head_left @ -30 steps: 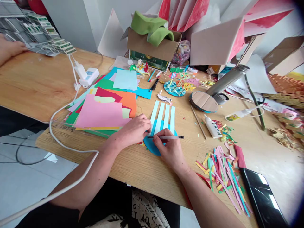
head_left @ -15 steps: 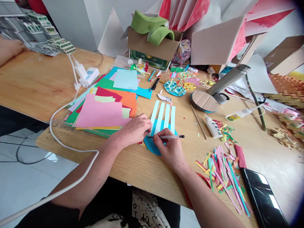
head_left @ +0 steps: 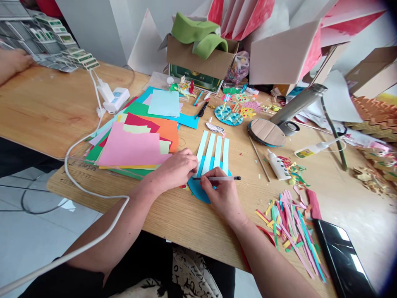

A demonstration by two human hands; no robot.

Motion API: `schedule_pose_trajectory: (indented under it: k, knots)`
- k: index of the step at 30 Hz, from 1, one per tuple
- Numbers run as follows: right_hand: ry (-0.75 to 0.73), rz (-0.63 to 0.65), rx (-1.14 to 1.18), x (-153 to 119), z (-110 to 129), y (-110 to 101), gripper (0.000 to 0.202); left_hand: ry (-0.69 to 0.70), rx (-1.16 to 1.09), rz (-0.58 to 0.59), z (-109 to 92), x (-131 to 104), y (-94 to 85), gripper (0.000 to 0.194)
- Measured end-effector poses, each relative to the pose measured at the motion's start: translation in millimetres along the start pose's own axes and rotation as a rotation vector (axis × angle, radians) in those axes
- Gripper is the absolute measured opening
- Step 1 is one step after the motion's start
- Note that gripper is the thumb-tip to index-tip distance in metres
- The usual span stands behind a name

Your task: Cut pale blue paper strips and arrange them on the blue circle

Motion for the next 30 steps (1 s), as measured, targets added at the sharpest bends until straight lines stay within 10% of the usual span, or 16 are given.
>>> schedule_pose_trajectory:
  k: [11, 22, 30]
  knots:
    - [0.031, -0.185, 0.121, 6.2, 17.6, -32.4, 0.015, -0.002, 0.039, 0.036, -3.3, 0.5, -3.0, 0.016]
    - [0.114, 0.005, 0.012, 2.7, 23.5, -45.2, 0.014, 0.052, 0.130, 0.074, -4.6, -2.6, 1.4, 0.023]
    - [0.108, -0.085, 0.094, -3.3, 2.1, -39.5, 0.016, 0.051, 0.188, 0.147, -5.6, -5.4, 5.1, 0.043]
Point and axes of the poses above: each hand's wrist, its own x-axis towards the middle knuckle, its own y-axis out of the palm, z = x × y, the point moved 1 cm from there along x, towards the middle knuckle, and after that the axes turned 2 degrees about -y, right-handed, at the moved point
